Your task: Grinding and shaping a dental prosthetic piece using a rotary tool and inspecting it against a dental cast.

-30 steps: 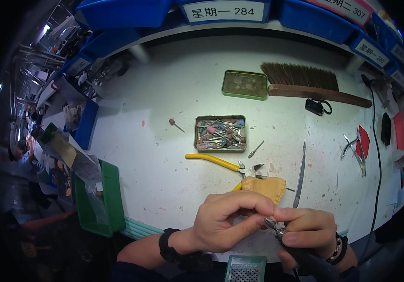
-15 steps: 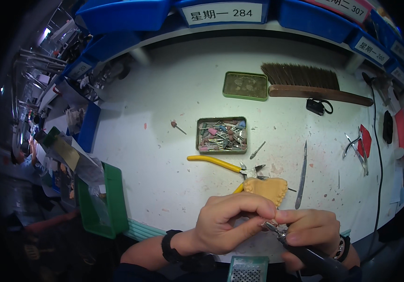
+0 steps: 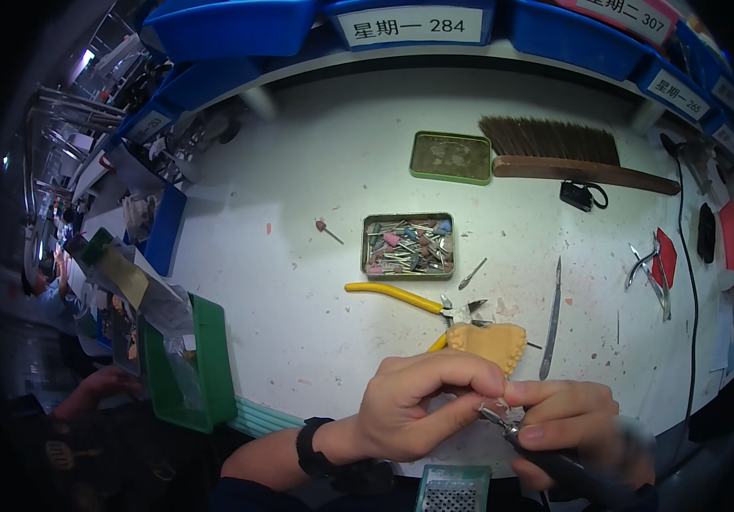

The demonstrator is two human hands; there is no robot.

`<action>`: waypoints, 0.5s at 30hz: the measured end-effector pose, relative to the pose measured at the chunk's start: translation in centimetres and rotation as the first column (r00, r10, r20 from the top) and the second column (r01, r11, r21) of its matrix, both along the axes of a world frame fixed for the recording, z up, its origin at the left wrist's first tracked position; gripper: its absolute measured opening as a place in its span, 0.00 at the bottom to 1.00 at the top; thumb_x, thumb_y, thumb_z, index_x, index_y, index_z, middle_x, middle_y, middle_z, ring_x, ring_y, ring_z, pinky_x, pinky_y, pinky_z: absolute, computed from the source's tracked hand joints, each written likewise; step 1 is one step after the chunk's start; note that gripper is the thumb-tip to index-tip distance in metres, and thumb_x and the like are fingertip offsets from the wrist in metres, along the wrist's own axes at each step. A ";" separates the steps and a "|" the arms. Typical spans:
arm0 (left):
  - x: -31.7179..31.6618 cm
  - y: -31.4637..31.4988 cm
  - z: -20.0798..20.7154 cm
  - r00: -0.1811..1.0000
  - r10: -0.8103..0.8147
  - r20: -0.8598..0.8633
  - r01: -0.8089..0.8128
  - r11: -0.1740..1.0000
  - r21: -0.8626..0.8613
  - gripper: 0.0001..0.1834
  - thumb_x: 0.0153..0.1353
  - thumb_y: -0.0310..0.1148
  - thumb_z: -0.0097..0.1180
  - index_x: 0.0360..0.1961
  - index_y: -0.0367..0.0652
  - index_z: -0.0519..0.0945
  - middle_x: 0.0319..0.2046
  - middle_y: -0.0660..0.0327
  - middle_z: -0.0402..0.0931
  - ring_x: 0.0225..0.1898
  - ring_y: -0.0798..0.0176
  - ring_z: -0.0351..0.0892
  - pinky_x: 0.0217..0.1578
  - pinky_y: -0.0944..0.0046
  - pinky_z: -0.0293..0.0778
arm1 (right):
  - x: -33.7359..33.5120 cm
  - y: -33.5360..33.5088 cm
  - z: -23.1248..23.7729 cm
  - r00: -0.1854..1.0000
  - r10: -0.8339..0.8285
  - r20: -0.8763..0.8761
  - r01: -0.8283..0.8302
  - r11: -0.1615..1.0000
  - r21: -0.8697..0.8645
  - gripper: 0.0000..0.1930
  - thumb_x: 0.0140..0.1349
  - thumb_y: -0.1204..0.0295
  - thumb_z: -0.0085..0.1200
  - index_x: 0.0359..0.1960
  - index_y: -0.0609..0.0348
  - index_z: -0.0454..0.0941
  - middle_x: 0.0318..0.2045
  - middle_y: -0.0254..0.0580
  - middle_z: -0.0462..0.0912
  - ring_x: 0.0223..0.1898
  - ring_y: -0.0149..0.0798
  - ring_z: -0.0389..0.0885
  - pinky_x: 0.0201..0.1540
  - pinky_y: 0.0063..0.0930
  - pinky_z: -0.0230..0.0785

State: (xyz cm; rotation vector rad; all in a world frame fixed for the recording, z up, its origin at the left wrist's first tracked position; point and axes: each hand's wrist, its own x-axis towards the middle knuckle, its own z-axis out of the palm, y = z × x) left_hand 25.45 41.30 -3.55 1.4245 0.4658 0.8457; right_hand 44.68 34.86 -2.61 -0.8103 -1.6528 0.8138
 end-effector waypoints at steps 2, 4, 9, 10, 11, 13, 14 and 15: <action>0.0 0.0 0.0 1.000 -0.001 0.001 0.001 1.000 0.010 0.10 0.54 0.11 0.50 0.38 0.29 0.74 0.37 0.46 0.77 0.38 0.59 0.80 0.40 0.64 0.76 | -0.2 -0.2 -0.1 1.000 -0.020 -0.024 0.019 1.000 -0.012 0.16 0.47 0.73 0.66 0.38 0.58 0.75 0.27 0.43 0.79 0.41 0.47 0.82 0.36 0.28 0.77; 0.0 0.0 -0.1 1.000 -0.001 0.001 0.001 1.000 0.019 0.10 0.54 0.11 0.50 0.38 0.29 0.74 0.37 0.46 0.76 0.38 0.59 0.80 0.40 0.64 0.77 | -0.2 -0.2 -0.1 0.998 -0.040 -0.047 0.038 0.999 -0.025 0.16 0.47 0.73 0.66 0.37 0.58 0.75 0.27 0.43 0.79 0.41 0.47 0.82 0.37 0.28 0.77; -0.1 -0.2 0.0 1.000 0.004 0.004 -0.004 1.000 -0.003 0.10 0.53 0.12 0.51 0.37 0.30 0.74 0.36 0.46 0.77 0.37 0.59 0.80 0.38 0.64 0.77 | -0.1 -0.1 0.3 0.999 -0.009 0.031 0.009 1.000 0.009 0.16 0.47 0.71 0.66 0.37 0.58 0.75 0.27 0.42 0.79 0.40 0.47 0.82 0.39 0.28 0.78; -0.1 -0.2 0.0 1.000 0.000 0.004 0.000 1.000 -0.005 0.10 0.53 0.12 0.51 0.37 0.30 0.74 0.36 0.46 0.77 0.37 0.59 0.80 0.38 0.64 0.77 | -0.1 -0.2 0.3 0.999 -0.013 0.031 0.013 1.000 0.008 0.16 0.47 0.71 0.66 0.37 0.58 0.75 0.27 0.42 0.79 0.40 0.47 0.82 0.39 0.28 0.78; -0.1 -0.1 -0.1 1.000 0.008 -0.001 -0.008 1.000 0.024 0.10 0.54 0.12 0.51 0.37 0.30 0.74 0.36 0.46 0.77 0.36 0.59 0.80 0.38 0.64 0.77 | -0.1 -0.2 0.0 1.000 -0.003 0.005 0.003 1.000 -0.014 0.16 0.47 0.71 0.66 0.37 0.59 0.75 0.27 0.43 0.79 0.40 0.47 0.82 0.40 0.29 0.78; -0.1 -0.2 -0.1 1.000 0.015 -0.011 -0.014 0.999 0.051 0.09 0.54 0.12 0.52 0.37 0.30 0.74 0.36 0.46 0.77 0.35 0.59 0.80 0.37 0.64 0.77 | -0.1 -0.2 -0.1 1.000 0.004 -0.027 -0.005 0.999 -0.038 0.16 0.47 0.71 0.66 0.37 0.59 0.75 0.27 0.43 0.79 0.40 0.47 0.82 0.41 0.31 0.78; -0.1 -0.2 0.0 0.999 0.029 -0.019 -0.029 0.999 0.040 0.09 0.54 0.12 0.52 0.36 0.29 0.74 0.35 0.46 0.77 0.35 0.59 0.80 0.37 0.64 0.77 | 0.0 -0.1 0.3 1.000 0.011 0.005 -0.011 1.000 -0.017 0.16 0.47 0.71 0.67 0.36 0.59 0.75 0.27 0.44 0.79 0.40 0.49 0.82 0.42 0.33 0.77; 0.0 -0.2 0.1 0.999 0.043 -0.029 -0.043 0.999 0.029 0.08 0.54 0.12 0.52 0.36 0.29 0.75 0.35 0.45 0.77 0.35 0.59 0.80 0.37 0.63 0.78 | 0.1 0.0 0.4 0.999 0.017 0.036 -0.017 1.000 0.002 0.15 0.47 0.71 0.67 0.36 0.59 0.75 0.27 0.45 0.79 0.40 0.50 0.82 0.43 0.36 0.77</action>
